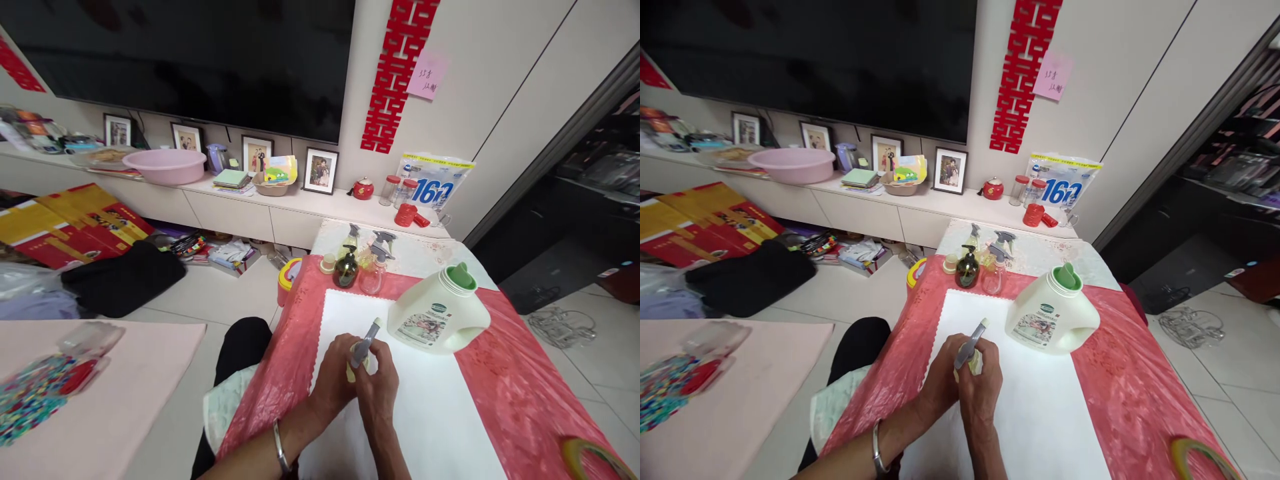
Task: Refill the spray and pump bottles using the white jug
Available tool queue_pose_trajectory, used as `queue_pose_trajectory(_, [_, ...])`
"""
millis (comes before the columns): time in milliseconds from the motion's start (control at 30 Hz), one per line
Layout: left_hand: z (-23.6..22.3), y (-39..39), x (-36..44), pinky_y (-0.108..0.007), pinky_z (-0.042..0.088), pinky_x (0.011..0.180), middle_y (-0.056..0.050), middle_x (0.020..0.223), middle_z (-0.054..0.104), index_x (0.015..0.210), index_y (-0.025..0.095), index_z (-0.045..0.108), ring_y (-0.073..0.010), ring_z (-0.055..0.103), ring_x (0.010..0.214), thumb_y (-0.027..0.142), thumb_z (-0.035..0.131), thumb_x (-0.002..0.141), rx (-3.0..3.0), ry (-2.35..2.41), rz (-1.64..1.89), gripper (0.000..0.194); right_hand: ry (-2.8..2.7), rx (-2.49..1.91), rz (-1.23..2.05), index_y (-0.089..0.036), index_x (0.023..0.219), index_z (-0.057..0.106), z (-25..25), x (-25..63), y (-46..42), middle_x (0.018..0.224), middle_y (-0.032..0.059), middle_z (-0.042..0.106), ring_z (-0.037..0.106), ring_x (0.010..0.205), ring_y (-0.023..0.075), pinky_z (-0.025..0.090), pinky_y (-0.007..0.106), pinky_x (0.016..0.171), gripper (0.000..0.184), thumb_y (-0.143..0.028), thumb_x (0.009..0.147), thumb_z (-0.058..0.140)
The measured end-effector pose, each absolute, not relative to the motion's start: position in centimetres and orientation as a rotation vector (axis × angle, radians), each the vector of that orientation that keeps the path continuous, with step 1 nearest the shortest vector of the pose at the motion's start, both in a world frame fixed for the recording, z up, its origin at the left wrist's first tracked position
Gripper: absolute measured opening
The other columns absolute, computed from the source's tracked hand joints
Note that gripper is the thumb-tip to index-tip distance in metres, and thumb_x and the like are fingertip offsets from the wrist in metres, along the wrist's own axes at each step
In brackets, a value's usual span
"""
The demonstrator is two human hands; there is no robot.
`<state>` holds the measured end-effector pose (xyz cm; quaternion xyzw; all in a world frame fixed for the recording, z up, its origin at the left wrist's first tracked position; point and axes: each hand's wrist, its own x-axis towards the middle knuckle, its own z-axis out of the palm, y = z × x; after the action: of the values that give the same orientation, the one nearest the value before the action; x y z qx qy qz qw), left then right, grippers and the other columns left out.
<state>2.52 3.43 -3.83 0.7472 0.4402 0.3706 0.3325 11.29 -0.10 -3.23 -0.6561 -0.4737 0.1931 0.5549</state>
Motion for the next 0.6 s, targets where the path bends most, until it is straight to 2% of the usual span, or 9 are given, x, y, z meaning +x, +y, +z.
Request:
queue_pose_trajectory(67, [-3.9,3.4,2.4,-0.04,0.053,0.08,-0.006,0.093,0.069,0.088,0.022,0.062,-0.024,0.063,0.088,0.018,0.065,0.077,1.948,1.157,0.949,0.012,-1.178,-1.508,0.505,-0.019,0.101,0.069,-3.0,11.7,-0.1,0.104,0.0059,0.064,0.06,0.094,0.02,0.048,0.029,0.081,0.034,-0.05,0.088,0.063])
queue_pose_trajectory(200, [-3.9,3.3,2.2,-0.039,0.053,0.079,-0.006,0.101,0.07,0.1,0.023,0.063,-0.0252,0.064,0.091,0.024,0.072,0.071,1.869,1.175,0.945,0.031,-1.323,-1.413,0.65,-0.021,0.109,0.07,-1.8,12.9,-0.2,0.109,0.0056,0.064,0.061,0.095,0.0189,0.051,0.028,0.083,0.03,-0.043,0.091,0.061])
queue_pose_trajectory(300, [-4.0,3.4,2.1,-0.039,0.052,0.078,-0.007,0.103,0.071,0.106,0.023,0.064,-0.0258,0.065,0.091,0.027,0.074,0.07,1.863,1.169,0.94,0.038,-1.388,-1.372,0.706,-0.023,0.116,0.071,-1.1,13.4,-0.3,0.115,0.0058,0.062,0.061,0.104,0.0193,0.052,0.028,0.089,0.031,-0.041,0.093,0.06])
queue_pose_trajectory(367, [-4.2,3.5,2.1,-0.039,0.051,0.079,-0.007,0.102,0.071,0.104,0.022,0.064,-0.0258,0.065,0.091,0.027,0.073,0.071,1.896,1.161,0.925,0.034,-1.39,-1.366,0.692,-0.025,0.117,0.071,-1.1,13.4,-0.2,0.115,0.0053,0.061,0.059,0.106,0.0194,0.052,0.028,0.09,0.033,-0.041,0.09,0.064])
queue_pose_trajectory(467, [-4.4,3.7,2.0,-0.039,0.05,0.081,-0.006,0.101,0.072,0.101,0.022,0.066,-0.0254,0.065,0.092,0.027,0.071,0.072,1.942,1.148,0.909,0.029,-1.343,-1.386,0.638,-0.024,0.113,0.072,-1.9,13.1,-0.1,0.106,0.0034,0.061,0.059,0.098,0.0174,0.051,0.026,0.084,0.032,-0.035,0.083,0.07])
queue_pose_trajectory(600, [-4.5,4.0,1.8,-0.038,0.052,0.082,-0.006,0.102,0.072,0.102,0.023,0.065,-0.0254,0.066,0.092,0.032,0.075,0.068,1.918,1.101,0.943,0.037,-1.281,-1.398,0.62,-0.024,0.118,0.066,-2.7,12.8,-0.3,0.111,0.0017,0.062,0.06,0.101,0.0159,0.05,0.025,0.088,0.034,-0.029,0.085,0.07])
